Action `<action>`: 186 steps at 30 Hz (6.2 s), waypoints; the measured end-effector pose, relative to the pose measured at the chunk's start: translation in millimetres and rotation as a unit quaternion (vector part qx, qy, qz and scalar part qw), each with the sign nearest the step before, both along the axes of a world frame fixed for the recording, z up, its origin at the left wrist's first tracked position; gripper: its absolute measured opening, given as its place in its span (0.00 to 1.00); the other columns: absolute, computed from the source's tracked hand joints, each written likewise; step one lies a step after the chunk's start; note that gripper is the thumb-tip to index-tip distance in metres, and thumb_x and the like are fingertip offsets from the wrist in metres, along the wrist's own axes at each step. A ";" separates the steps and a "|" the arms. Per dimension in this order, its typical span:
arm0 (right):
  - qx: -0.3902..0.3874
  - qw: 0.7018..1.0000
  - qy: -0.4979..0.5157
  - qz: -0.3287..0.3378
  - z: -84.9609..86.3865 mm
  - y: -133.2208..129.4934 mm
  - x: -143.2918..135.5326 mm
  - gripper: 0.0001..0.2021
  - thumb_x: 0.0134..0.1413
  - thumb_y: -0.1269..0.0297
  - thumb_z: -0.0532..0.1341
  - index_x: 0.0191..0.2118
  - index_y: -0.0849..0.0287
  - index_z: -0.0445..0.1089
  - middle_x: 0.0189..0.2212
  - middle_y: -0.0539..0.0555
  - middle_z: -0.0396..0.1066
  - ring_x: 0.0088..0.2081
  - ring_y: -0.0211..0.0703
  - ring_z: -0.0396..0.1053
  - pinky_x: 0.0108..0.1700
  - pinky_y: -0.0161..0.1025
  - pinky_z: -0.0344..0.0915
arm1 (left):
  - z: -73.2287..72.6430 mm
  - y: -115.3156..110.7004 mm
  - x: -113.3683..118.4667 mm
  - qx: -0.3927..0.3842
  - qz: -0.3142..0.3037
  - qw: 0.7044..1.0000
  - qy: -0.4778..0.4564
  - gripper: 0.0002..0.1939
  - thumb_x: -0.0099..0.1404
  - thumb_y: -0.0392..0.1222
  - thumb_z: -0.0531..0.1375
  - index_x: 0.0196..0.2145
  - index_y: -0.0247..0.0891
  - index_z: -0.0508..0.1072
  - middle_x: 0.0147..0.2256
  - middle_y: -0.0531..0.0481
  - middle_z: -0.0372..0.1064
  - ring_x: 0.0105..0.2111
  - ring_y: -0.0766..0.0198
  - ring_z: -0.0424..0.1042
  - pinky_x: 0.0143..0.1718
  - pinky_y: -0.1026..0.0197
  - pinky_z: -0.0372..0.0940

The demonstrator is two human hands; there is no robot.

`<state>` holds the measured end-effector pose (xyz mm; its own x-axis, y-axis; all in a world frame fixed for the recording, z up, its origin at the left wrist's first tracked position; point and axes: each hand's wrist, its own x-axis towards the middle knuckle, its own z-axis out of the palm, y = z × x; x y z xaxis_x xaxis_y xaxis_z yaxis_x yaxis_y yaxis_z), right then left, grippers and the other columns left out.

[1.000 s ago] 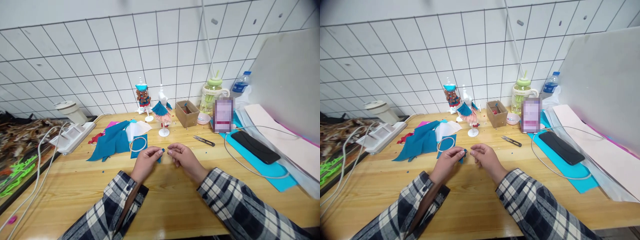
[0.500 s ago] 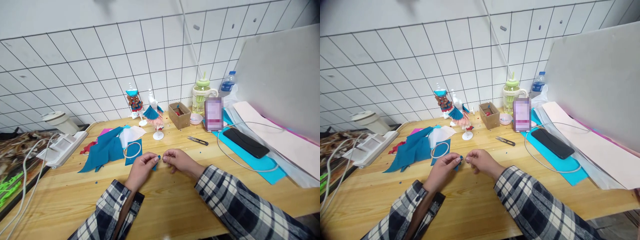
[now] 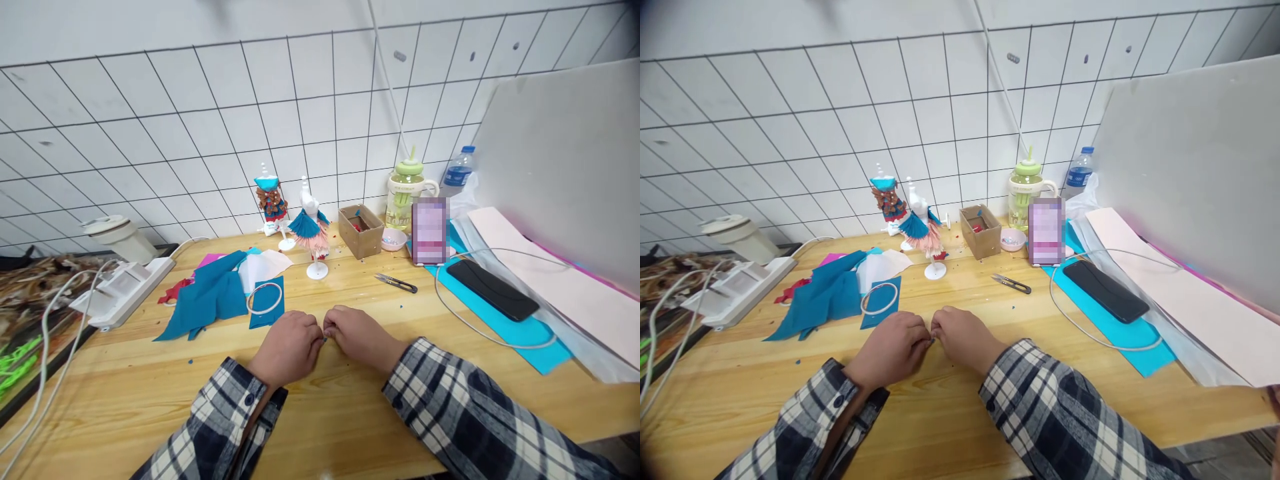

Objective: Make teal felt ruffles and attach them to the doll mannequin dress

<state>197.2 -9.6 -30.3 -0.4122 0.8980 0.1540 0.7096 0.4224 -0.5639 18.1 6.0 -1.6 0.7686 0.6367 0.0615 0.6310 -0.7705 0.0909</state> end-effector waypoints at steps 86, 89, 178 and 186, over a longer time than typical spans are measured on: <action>-0.149 0.904 0.390 -0.095 5.5 7.5 1.2 0.11 0.48 0.58 0.64 0.34 0.60 0.73 0.24 0.50 0.69 0.21 0.34 0.62 0.21 0.32 0.63 | -24.0 14.3 -2.1 -0.458 0.191 0.700 -0.514 0.19 0.53 0.52 0.67 0.36 0.34 0.77 0.34 0.45 0.75 0.32 0.62 0.70 0.34 0.62 0.64; -0.149 0.903 0.391 -0.100 6.2 7.7 1.6 0.12 0.47 0.57 0.65 0.35 0.60 0.73 0.24 0.49 0.68 0.20 0.34 0.61 0.20 0.32 0.63 | -23.1 12.5 -1.9 -0.466 0.177 0.704 -0.506 0.18 0.52 0.49 0.68 0.37 0.35 0.77 0.34 0.46 0.75 0.32 0.63 0.71 0.35 0.62 0.65; -0.293 0.839 0.446 -0.107 9.6 3.7 -3.2 0.15 0.45 0.55 0.63 0.35 0.62 0.74 0.24 0.47 0.67 0.15 0.27 0.51 0.15 0.29 0.52 | -16.7 6.6 2.4 -0.294 0.226 0.813 -0.449 0.11 0.56 0.47 0.63 0.26 0.35 0.72 0.25 0.50 0.72 0.26 0.65 0.69 0.28 0.64 0.64; -0.237 0.875 0.403 -0.124 8.4 5.4 -3.9 0.13 0.44 0.55 0.66 0.29 0.61 0.69 0.20 0.46 0.64 0.20 0.30 0.56 0.20 0.30 0.54 | -12.4 4.5 7.4 -0.303 0.215 0.829 -0.419 0.11 0.55 0.47 0.64 0.28 0.35 0.77 0.29 0.48 0.76 0.30 0.61 0.72 0.34 0.62 0.66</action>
